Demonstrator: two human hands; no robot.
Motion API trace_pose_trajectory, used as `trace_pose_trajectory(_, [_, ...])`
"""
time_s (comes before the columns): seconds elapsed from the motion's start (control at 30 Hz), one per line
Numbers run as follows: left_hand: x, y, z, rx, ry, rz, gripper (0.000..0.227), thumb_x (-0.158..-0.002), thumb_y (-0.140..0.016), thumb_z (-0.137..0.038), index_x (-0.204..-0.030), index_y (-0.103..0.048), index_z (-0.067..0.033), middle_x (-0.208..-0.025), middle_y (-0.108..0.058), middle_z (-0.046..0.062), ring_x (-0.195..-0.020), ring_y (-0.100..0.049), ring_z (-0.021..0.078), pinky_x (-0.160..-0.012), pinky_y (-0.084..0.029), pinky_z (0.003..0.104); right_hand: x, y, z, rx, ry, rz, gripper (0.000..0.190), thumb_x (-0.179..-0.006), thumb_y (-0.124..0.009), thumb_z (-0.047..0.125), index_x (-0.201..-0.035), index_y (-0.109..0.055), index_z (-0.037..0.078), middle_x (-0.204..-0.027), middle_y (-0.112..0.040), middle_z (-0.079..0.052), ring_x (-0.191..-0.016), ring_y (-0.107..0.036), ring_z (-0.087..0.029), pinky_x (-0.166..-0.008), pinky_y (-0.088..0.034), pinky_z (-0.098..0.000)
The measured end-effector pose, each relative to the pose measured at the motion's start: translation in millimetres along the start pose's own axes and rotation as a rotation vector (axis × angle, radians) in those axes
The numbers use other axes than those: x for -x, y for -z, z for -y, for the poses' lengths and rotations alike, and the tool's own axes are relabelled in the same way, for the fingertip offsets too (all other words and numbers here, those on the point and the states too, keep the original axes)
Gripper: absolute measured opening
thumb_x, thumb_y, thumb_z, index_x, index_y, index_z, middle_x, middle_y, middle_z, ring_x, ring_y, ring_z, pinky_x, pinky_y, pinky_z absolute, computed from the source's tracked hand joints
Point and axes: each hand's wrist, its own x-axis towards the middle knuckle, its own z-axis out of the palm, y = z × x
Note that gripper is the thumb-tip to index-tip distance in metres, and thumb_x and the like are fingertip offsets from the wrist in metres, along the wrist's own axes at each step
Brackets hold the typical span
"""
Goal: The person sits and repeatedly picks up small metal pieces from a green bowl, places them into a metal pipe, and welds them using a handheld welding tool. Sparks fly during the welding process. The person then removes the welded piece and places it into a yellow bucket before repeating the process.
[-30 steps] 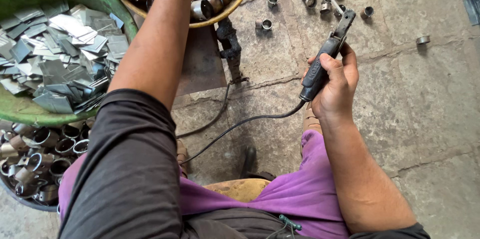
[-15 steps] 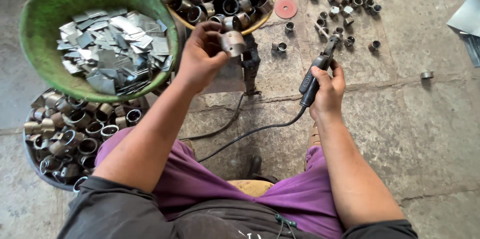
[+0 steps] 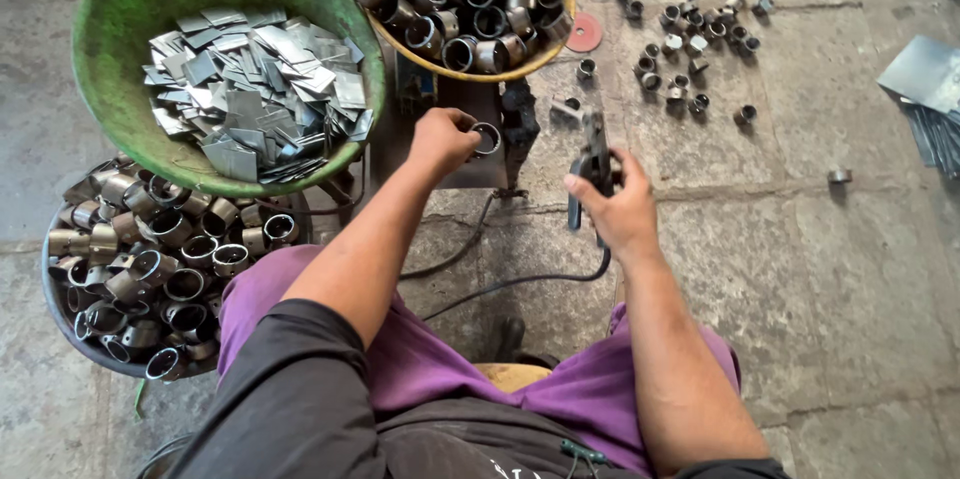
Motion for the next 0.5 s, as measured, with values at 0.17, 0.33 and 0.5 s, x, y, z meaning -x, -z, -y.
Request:
trace_pose_trajectory(0.17, [-21,-27,28,0.006,0.021,-0.035,0.027,-0.078,-0.071,-0.015,-0.102,-0.078,-0.0039,-0.083,-0.077,0.017,-0.071,-0.077,0.0248,-0.071,-0.062,0.035,-24,-18,-9,0.102,0.104,-0.027,0.076,-0.073,-0.087,0.045,-0.133,-0.061,0.007,-0.109,-0.074,-0.012,-0.099,-0.073,-0.023,-0.090,-0.057,-0.0378])
trace_pose_trajectory(0.33, [-33,-32,46,-0.167,-0.062,-0.037,0.031,-0.074,-0.075,-0.019,-0.100,-0.078,-0.0040,-0.093,-0.076,0.020,-0.089,-0.075,0.0325,-0.084,-0.059,0.039,-34,-28,-10,0.087,0.166,-0.061,0.075,-0.074,-0.087,0.043,-0.133,-0.061,0.005,-0.105,-0.075,-0.013,-0.097,-0.073,-0.024,-0.088,-0.057,-0.0377])
trace_pose_trajectory(0.5, [-21,-15,30,-0.273,-0.126,0.047,0.040,-0.079,-0.080,-0.030,-0.111,-0.074,-0.0057,-0.107,-0.073,0.020,-0.104,-0.069,0.0357,-0.093,-0.055,0.042,-40,-32,-10,0.116,0.197,-0.046,0.075,-0.076,-0.087,0.043,-0.133,-0.061,0.002,-0.105,-0.074,-0.014,-0.096,-0.073,-0.024,-0.086,-0.057,-0.0384])
